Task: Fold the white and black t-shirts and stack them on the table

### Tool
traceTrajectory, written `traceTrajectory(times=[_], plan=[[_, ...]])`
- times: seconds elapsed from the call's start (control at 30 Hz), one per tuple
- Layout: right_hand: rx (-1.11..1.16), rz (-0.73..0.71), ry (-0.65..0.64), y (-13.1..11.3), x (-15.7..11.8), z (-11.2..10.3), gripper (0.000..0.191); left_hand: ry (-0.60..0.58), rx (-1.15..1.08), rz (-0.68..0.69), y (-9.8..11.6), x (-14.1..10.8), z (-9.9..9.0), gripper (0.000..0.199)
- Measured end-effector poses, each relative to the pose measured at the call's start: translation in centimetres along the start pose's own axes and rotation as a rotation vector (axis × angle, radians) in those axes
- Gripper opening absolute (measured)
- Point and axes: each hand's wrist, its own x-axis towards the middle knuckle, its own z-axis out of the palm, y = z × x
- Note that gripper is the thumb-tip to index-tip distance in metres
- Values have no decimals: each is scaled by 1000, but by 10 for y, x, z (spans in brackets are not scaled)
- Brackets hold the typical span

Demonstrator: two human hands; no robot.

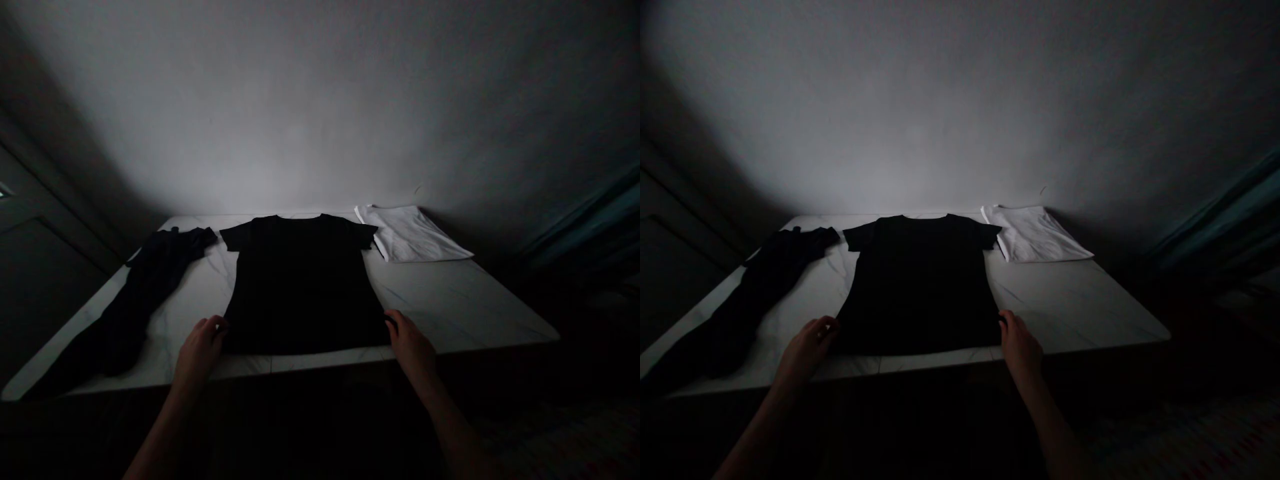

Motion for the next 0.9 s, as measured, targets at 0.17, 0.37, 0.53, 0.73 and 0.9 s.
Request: traceTrajectory(times=[0.17,0.37,0.53,0.73,0.9], plan=[[-188,-88,-25,-7,14,-6,31,8,294,72,15,6,-9,20],[-125,-288,-113,-71,79,10,53,132,216,482,71,64,29,54],[-87,-310,-262,-63,100,34,57,18,290,521,51,82,70,60],[43,-88,-1,-21,82,11,34,-223,205,682,102,126,54,51],[-44,130,137,-25,30,11,32,-316,69,1037,256,204,91,47]])
